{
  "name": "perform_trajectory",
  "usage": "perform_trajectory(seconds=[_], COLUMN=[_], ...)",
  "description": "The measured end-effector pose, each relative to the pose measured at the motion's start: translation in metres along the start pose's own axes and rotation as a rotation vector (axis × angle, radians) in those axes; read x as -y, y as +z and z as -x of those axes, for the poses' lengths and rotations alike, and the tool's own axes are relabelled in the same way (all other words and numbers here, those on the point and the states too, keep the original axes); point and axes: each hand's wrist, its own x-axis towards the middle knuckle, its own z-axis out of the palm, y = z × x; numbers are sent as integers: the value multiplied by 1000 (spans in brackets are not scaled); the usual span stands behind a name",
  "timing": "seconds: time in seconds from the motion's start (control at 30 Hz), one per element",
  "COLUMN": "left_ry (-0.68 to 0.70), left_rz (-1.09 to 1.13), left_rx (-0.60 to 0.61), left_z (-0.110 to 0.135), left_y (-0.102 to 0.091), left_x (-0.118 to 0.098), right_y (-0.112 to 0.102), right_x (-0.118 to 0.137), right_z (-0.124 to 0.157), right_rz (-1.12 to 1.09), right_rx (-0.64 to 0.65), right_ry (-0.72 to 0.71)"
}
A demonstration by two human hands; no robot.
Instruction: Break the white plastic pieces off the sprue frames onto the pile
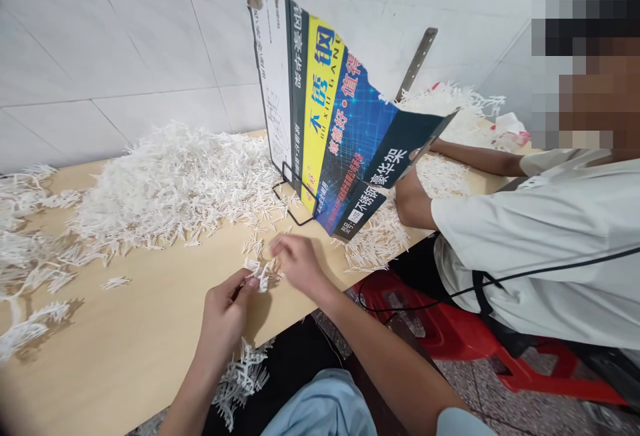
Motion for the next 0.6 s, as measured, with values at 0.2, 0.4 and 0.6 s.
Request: perform_trajectory(seconds=[0.2, 0.4, 0.6], left_ry=[-51, -71, -24], left_rz=[84, 121, 134], left_rx=[-103, -163, -192], left_z=[4, -6, -7], left_y=[-1, 10, 14], left_x=[0, -12, -14], right_y=[0, 1, 2], right_x=[2, 17, 14], right_z=[-6, 7, 4], right_rz=[94, 272, 282], right_rx=[-54, 100, 270], right_ry=[-96, -202, -188])
